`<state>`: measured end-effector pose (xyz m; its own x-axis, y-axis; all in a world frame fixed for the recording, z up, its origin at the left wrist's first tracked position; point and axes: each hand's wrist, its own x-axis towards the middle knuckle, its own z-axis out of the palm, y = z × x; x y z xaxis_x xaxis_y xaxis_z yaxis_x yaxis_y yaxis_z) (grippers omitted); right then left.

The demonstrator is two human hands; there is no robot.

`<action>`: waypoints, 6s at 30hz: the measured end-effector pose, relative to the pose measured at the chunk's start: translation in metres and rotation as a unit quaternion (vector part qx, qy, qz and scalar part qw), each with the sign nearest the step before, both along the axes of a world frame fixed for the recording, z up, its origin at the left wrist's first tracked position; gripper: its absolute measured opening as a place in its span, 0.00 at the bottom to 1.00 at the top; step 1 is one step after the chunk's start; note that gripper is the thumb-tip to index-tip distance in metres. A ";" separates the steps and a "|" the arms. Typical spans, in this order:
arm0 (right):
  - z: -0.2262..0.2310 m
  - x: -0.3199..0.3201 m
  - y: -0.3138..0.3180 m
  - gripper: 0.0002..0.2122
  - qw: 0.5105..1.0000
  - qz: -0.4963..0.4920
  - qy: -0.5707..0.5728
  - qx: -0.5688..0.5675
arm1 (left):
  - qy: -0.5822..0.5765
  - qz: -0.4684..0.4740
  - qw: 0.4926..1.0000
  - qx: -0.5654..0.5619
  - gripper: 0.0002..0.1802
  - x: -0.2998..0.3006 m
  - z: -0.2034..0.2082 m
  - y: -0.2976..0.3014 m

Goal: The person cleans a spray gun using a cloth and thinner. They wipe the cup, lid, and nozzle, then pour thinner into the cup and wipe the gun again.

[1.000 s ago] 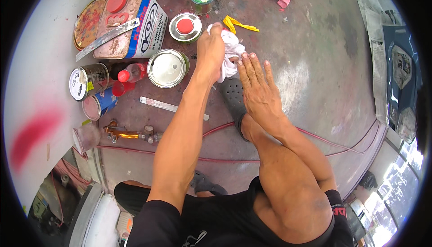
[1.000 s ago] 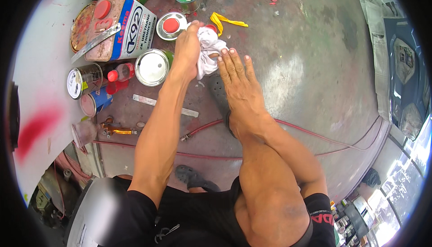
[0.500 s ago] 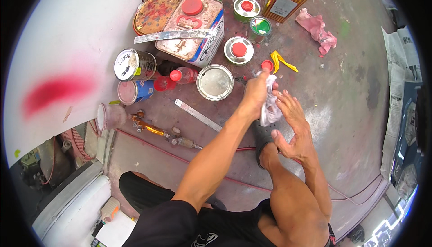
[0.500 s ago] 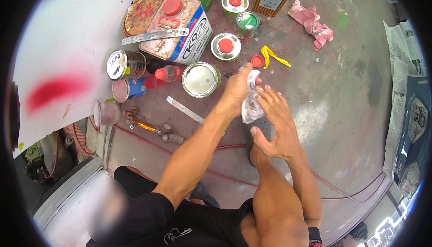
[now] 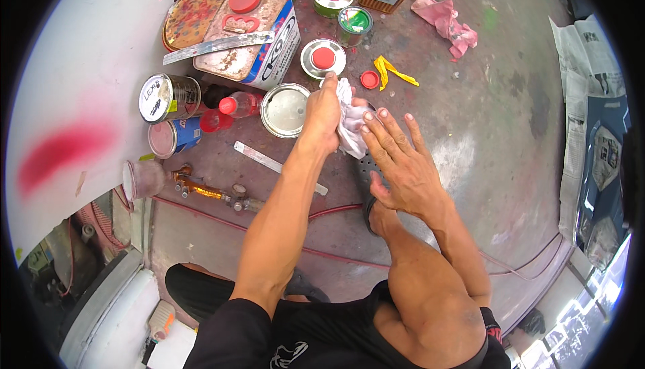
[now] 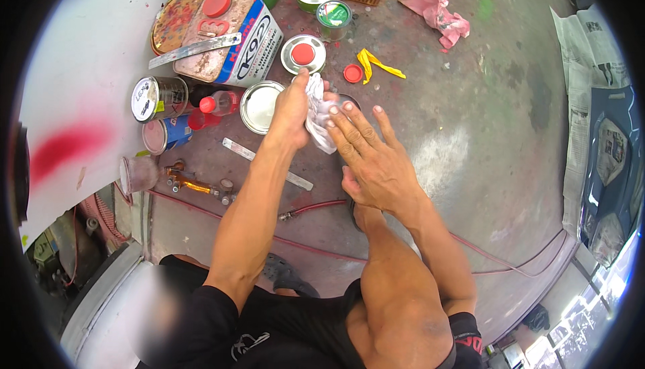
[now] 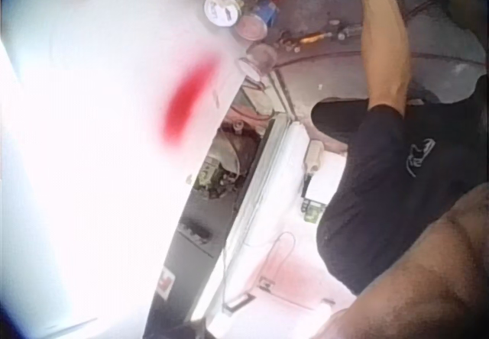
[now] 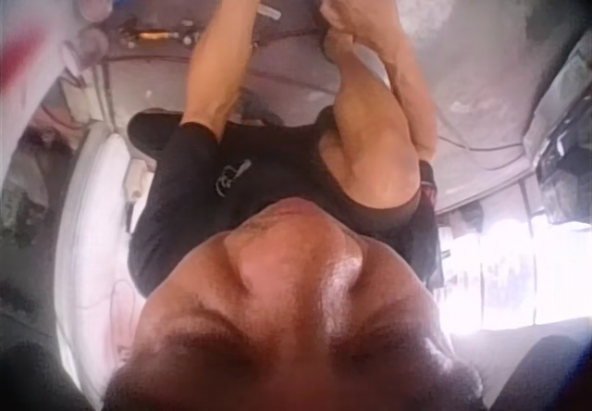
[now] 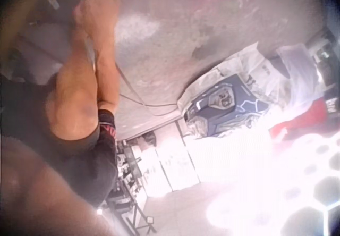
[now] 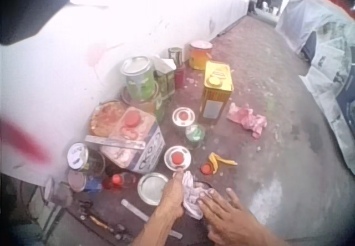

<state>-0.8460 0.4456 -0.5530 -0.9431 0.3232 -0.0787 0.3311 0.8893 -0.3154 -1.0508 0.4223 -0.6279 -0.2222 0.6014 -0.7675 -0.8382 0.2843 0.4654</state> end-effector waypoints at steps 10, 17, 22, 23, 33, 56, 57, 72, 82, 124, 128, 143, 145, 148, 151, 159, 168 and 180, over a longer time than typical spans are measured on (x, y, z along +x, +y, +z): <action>-0.002 -0.010 -0.008 0.38 0.960 -0.050 0.110 -0.251 | 0.425 -0.180 0.887 0.013 0.32 0.029 0.048 -0.003; -0.002 -0.035 -0.002 0.55 0.464 -0.252 0.280 -0.802 | 0.691 -0.033 0.699 0.179 0.29 0.042 0.046 -0.002; -0.005 -0.070 0.025 0.52 0.390 -0.252 0.335 -0.820 | 0.458 -0.013 0.852 0.256 0.27 0.086 0.079 -0.011; -0.006 -0.075 0.034 0.52 0.440 -0.238 0.354 -0.790 | 0.379 0.018 0.892 0.245 0.27 0.089 0.090 -0.013; -0.067 -0.059 0.043 0.33 0.704 -0.265 0.374 -0.542 | 0.224 0.160 0.935 0.223 0.38 -0.040 0.189 -0.001; -0.127 -0.219 0.297 0.48 0.668 -0.478 0.554 -0.135 | 0.399 0.292 0.758 -0.425 0.32 -0.103 -0.065 -0.312; -0.128 -0.223 0.298 0.48 0.665 -0.477 0.562 -0.117 | 0.359 0.277 0.795 -0.404 0.31 -0.110 -0.069 -0.310; 0.004 -0.089 0.286 0.23 0.722 -0.354 0.589 -0.075 | 0.323 0.398 0.838 -0.187 0.21 -0.108 -0.043 -0.309; 0.106 0.075 0.161 0.36 0.833 -0.327 0.442 0.058 | 0.473 -0.145 0.854 -0.162 0.17 -0.031 0.007 -0.330; 0.162 0.059 -0.005 0.49 0.982 0.002 0.052 0.184 | 0.520 -0.363 0.771 -0.058 0.32 0.009 -0.007 -0.242; 0.163 0.062 -0.003 0.49 0.979 0.009 0.048 0.196 | 0.517 -0.364 0.772 -0.060 0.33 0.011 -0.005 -0.239; 0.101 0.094 0.023 0.64 0.951 -0.114 0.260 -0.123 | 0.512 -0.314 0.799 -0.014 0.36 0.010 -0.005 -0.231; 0.085 0.101 0.026 0.66 0.928 -0.155 0.297 -0.162 | 0.502 -0.313 0.806 0.007 0.37 0.010 -0.008 -0.231; 0.069 0.087 0.041 0.63 0.931 -0.230 0.276 -0.061 | 0.490 -0.273 0.826 0.056 0.35 0.002 -0.008 -0.240; 0.047 0.063 0.069 0.54 0.892 -0.293 0.341 -0.054 | 0.525 -0.215 0.815 0.122 0.30 0.001 -0.019 -0.260; -0.016 -0.054 0.159 0.41 0.740 -0.394 0.526 -0.141 | 0.684 -0.471 0.531 -0.168 0.11 -0.026 -0.047 -0.350; -0.094 -0.131 0.206 0.44 0.721 -0.451 0.524 -0.052 | 0.508 0.047 0.839 -0.187 0.19 -0.054 -0.003 -0.338; -0.087 -0.067 0.173 0.45 0.836 -0.389 0.377 -0.091 | 0.361 0.203 0.884 -0.216 0.14 -0.050 0.005 -0.349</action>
<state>-0.9135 0.6187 -0.6400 -0.2566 0.9090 0.3285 0.4329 0.4119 -0.8018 -1.1008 0.0731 -0.6231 -0.8788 0.0450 -0.4750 -0.4398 0.3098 0.8430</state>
